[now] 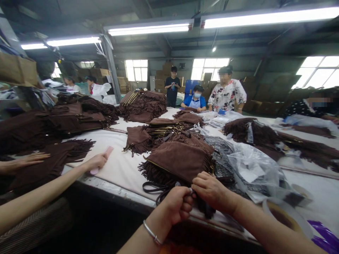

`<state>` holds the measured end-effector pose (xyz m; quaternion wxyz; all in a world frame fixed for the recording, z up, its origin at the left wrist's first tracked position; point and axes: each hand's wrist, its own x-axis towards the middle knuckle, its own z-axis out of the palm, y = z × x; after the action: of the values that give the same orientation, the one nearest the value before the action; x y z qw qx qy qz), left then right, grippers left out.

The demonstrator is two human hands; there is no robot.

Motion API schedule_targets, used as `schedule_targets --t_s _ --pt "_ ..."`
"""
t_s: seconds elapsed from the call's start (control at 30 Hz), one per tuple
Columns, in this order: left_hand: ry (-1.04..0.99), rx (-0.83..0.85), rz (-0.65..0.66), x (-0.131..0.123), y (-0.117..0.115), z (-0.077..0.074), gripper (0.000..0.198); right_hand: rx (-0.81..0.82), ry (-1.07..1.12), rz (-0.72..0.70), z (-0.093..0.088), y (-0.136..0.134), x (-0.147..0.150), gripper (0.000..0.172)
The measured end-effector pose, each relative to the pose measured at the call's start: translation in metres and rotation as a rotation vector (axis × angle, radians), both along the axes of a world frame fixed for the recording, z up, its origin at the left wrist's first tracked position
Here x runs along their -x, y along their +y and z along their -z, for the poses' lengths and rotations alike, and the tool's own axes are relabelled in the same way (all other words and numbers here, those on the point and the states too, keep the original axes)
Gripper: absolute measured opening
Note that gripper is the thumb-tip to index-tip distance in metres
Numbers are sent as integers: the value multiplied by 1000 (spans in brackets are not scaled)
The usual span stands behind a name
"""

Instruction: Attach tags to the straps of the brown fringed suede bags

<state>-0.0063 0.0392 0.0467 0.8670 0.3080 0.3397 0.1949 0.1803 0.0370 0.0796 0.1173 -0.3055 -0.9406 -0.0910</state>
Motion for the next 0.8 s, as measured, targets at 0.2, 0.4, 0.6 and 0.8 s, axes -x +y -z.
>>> schedule_targets --t_s 0.2,0.4,0.6,0.8 --pt "-107 168 -129 -9 -6 12 30 -96 53 11 9 -14 -1 23" --pt "32 0 -284 -23 -15 23 31 -111 180 93 19 -38 -29 33" --pt "144 -194 -357 -27 -20 24 44 -214 711 825 3 -46 -165 31" --pt "244 -227 -355 -35 -13 37 59 31 974 1715 -14 -58 -294 21"
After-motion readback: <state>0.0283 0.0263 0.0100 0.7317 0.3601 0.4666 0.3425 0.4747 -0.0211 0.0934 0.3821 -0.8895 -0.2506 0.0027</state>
